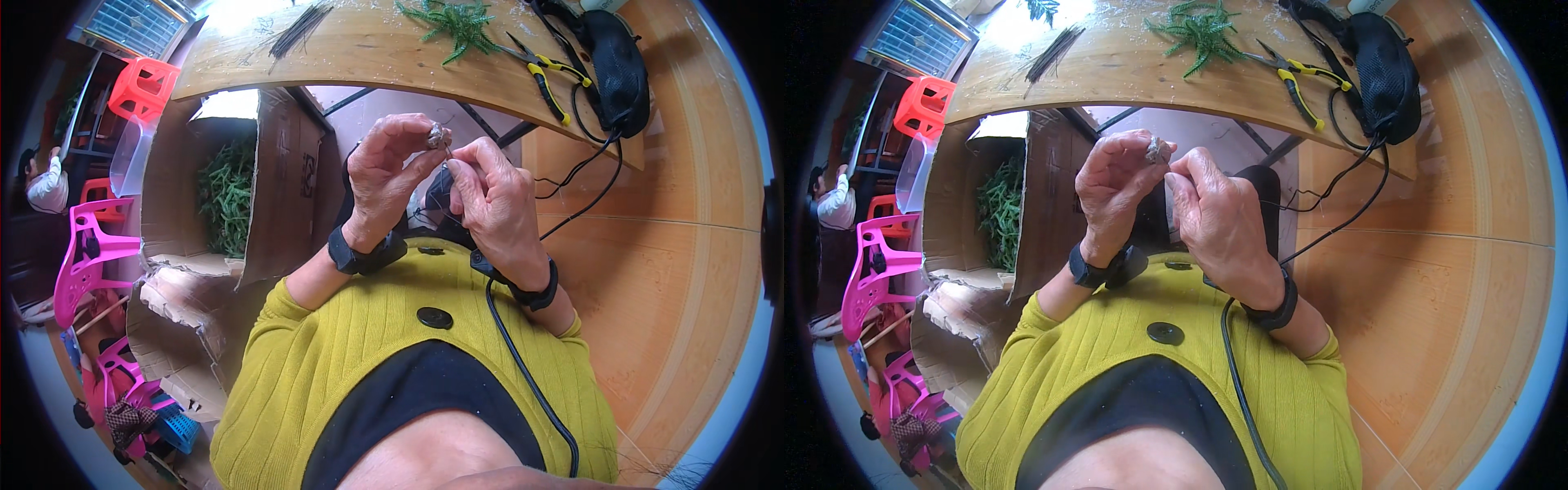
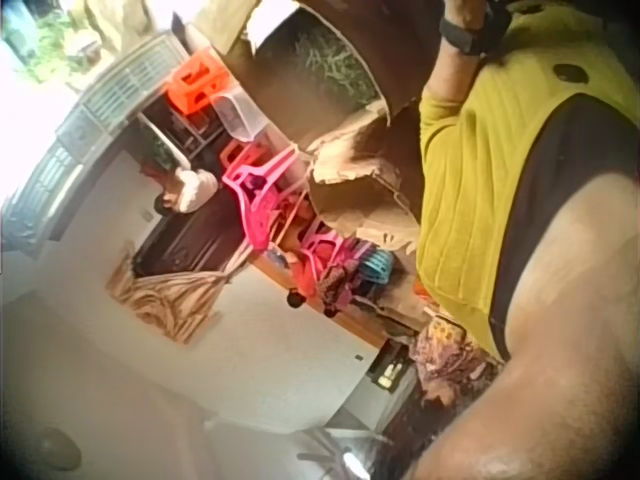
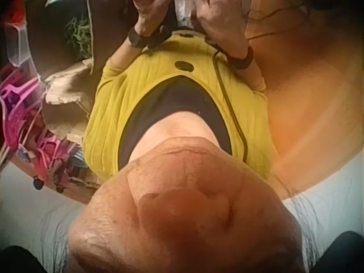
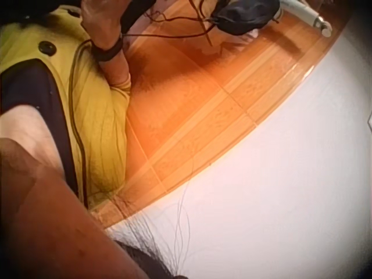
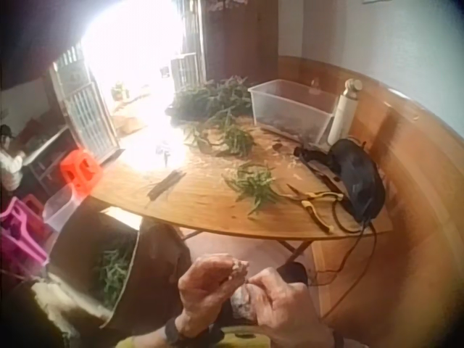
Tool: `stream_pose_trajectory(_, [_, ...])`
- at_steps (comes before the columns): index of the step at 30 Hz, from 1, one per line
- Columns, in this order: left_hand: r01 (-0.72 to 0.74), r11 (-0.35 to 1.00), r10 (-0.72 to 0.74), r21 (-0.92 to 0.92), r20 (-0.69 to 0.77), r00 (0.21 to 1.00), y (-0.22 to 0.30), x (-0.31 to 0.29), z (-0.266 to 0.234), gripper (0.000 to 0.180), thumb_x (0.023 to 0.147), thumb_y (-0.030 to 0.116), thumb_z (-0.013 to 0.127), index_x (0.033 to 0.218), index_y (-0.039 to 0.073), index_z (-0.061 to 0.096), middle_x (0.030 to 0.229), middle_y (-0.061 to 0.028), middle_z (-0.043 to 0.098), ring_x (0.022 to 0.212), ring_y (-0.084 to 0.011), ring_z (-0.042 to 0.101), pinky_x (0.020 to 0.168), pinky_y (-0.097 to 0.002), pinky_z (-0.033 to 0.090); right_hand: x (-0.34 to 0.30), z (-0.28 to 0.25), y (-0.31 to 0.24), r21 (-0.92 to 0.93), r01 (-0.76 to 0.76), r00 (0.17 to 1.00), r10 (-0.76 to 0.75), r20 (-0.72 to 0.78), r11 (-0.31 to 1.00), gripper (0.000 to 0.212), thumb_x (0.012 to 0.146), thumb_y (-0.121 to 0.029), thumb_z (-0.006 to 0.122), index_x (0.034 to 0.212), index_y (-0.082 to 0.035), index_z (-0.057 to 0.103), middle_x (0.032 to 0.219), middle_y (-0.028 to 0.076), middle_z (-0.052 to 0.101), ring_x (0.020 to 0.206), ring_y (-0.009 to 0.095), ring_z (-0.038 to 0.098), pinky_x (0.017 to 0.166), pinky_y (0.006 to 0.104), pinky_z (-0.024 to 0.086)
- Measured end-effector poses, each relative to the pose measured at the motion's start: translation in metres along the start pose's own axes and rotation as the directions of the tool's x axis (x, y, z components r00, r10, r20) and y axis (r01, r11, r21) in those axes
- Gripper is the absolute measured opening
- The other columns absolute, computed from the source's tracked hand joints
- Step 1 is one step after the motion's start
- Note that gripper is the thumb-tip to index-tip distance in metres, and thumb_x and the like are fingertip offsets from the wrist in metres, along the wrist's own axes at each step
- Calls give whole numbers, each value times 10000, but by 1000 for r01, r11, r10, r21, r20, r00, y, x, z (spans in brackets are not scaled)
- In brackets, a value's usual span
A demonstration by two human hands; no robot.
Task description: Assembling artificial plant branches by wiring small stems together using pliers.
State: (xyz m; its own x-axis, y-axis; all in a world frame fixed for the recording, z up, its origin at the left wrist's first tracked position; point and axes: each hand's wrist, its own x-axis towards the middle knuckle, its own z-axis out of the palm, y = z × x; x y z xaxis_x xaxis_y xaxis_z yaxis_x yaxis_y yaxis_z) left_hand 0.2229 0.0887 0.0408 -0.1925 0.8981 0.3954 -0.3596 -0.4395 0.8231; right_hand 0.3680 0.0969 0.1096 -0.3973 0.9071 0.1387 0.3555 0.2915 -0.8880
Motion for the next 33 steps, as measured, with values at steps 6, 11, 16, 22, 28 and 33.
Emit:
stream_pose_trajectory(6, [32, 999, -31, 10, -29, 999, 8, -2, 6, 366, 790, -155, 636, 1133, -36, 586, 1077, -105, 598, 1015, -215, 640, 884, -308, 534, -4, 4, 4, -46, 54, 998, -56, -24, 997, 61, 928, -45, 544, 887, -1, 539, 548, 35, 548, 481, 57, 526, 456, 217, 397])
stream_pose_trajectory(11, [-76, 991, 80, 114, -26, 997, 6, -4, 7, 336, 793, -178, 609, 1100, -42, 613, 1083, -114, 615, 1013, -252, 650, 890, -324, 534, -4, 5, 3, -33, 53, 998, -54, -28, 998, 58, 926, -38, 533, 878, -6, 532, 531, 34, 542, 473, 62, 533, 455, 217, 401])
stream_pose_trajectory(16, [-123, 973, 130, 195, -24, 991, 3, -5, 4, 334, 783, -179, 620, 1087, -42, 618, 1084, -110, 613, 984, -264, 664, 863, -320, 546, -5, 3, 1, -30, 43, 999, -44, -27, 999, 54, 923, -32, 528, 876, -7, 530, 521, 34, 540, 458, 67, 535, 452, 219, 400])
stream_pose_trajectory(22, [-154, 967, 165, 204, -37, 986, 0, -4, 3, 332, 773, -173, 638, 1076, -38, 615, 1086, -111, 611, 972, -266, 669, 848, -322, 553, -1, 3, -1, -40, 41, 999, -42, -19, 998, 52, 919, -25, 527, 871, -5, 526, 515, 39, 538, 449, 73, 537, 448, 226, 397])
stream_pose_trajectory(28, [-178, 960, 192, 217, -47, 980, 4, -2, 5, 327, 739, -153, 688, 1041, -55, 610, 1050, -108, 582, 961, -209, 661, 828, -289, 560, 0, 2, -3, -73, 63, 998, -63, -3, 995, 52, 915, -17, 520, 866, -4, 523, 511, 49, 531, 447, 85, 540, 444, 239, 394])
stream_pose_trajectory(33, [-215, 947, 226, 238, -20, 974, 3, -1, 3, 328, 741, -146, 693, 1044, -53, 609, 1053, -112, 578, 959, -215, 662, 826, -294, 563, 0, 1, -5, -58, 43, 999, -42, 11, 997, 51, 916, -17, 517, 866, -6, 524, 513, 50, 532, 447, 91, 543, 444, 242, 394])
